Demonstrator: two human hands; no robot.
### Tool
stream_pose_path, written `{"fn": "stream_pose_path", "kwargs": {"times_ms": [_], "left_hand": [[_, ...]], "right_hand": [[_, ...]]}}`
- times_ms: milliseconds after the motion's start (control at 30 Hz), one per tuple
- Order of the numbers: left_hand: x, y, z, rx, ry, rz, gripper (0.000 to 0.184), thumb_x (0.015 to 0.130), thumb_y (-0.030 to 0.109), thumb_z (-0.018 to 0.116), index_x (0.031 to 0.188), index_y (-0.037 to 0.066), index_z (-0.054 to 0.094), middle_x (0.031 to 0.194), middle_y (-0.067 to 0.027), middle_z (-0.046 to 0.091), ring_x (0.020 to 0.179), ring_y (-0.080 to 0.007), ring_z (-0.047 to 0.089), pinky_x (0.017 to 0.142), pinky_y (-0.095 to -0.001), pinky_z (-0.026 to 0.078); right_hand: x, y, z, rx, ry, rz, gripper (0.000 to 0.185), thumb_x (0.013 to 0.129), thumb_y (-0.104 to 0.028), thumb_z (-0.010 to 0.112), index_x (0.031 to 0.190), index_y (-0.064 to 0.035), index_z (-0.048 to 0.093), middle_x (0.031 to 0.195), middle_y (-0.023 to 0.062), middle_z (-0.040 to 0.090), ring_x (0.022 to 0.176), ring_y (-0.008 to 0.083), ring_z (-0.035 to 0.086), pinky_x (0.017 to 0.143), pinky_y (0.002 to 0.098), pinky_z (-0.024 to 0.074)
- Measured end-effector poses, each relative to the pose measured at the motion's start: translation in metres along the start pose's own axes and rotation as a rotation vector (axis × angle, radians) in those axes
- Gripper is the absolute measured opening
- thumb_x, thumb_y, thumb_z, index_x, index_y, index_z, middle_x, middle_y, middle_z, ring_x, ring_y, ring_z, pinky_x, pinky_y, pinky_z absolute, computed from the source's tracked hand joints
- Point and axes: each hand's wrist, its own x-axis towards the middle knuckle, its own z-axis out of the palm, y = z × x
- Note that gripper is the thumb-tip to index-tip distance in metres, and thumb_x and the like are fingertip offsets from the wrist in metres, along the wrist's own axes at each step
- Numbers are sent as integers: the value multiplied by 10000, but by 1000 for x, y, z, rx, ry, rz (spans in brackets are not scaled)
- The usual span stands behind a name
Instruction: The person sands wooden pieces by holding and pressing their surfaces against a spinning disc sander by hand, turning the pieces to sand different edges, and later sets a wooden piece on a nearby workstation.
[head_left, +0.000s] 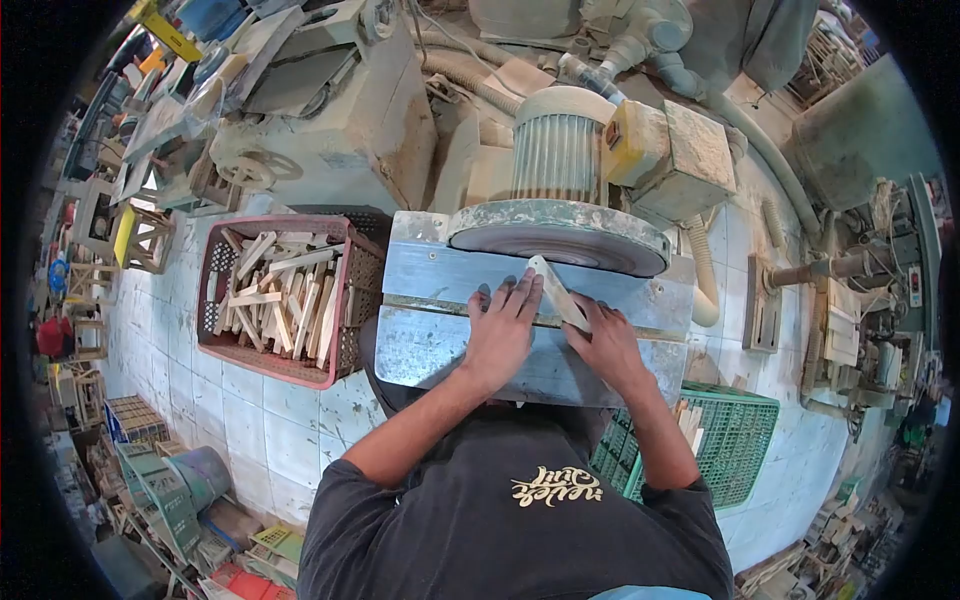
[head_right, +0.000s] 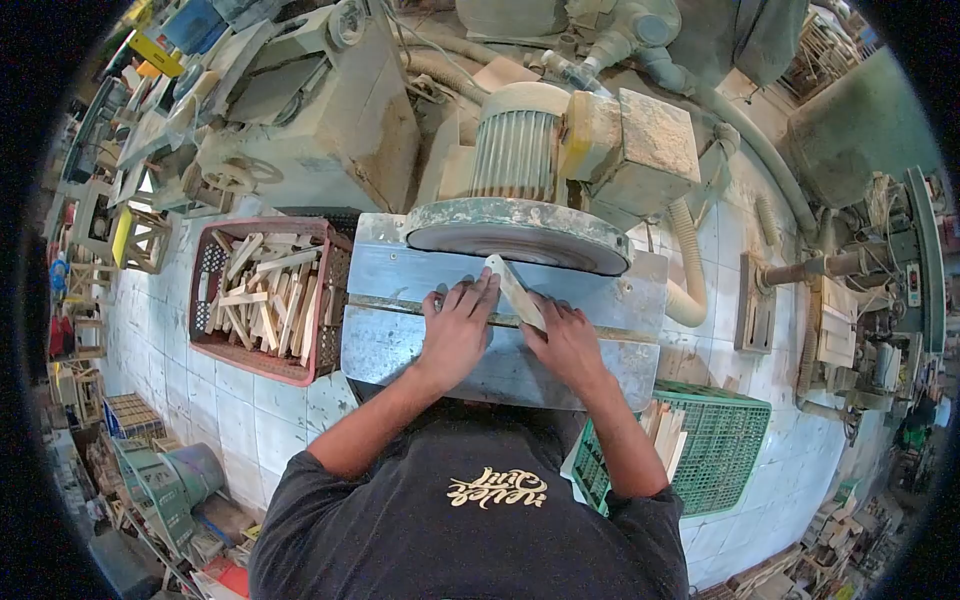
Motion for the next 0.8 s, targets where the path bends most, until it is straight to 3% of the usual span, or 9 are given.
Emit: {"fn": "stream_pose_path", "kwargs": {"times_ms": [133,267,533,633,800], "left_hand": [[1,3,1,26,13,-3,616,814,101,574,1414,32,453,1469,-81,441,1250,-250,469,972,-549,331],[1,5,1,41,28,-2,603,820,104,570,1407,23,460,1453,-90,459,1251,-248,470,968,-547,332],[2,11,-1,64,36,3,580,822,101,567,1386,5,472,1429,-114,480,1251,-249,474,960,-545,335],[3,12,-1,59,41,4,582,822,97,566,1388,3,467,1424,-116,484,1248,-250,477,961,-550,335],[4,11,-1,46,44,-7,588,824,94,564,1394,-1,456,1418,-116,489,1243,-246,479,962,-555,335]], "right_hand": [[-1,1,-2,38,29,55,361,864,-275,660,1101,-16,576,989,190,658,930,366,629,831,453,479],[-3,7,-5,25,46,73,345,868,-284,659,1068,-16,577,971,188,652,925,377,622,832,456,474],[0,16,-11,-101,175,106,347,827,-334,711,922,-22,594,911,166,590,898,368,569,752,467,451],[2,20,-13,-117,218,104,315,777,-261,773,900,-21,609,883,150,579,873,359,564,754,455,470],[-4,13,-6,-70,203,121,330,806,-291,736,890,-11,583,906,174,579,886,377,567,733,472,467]]}}
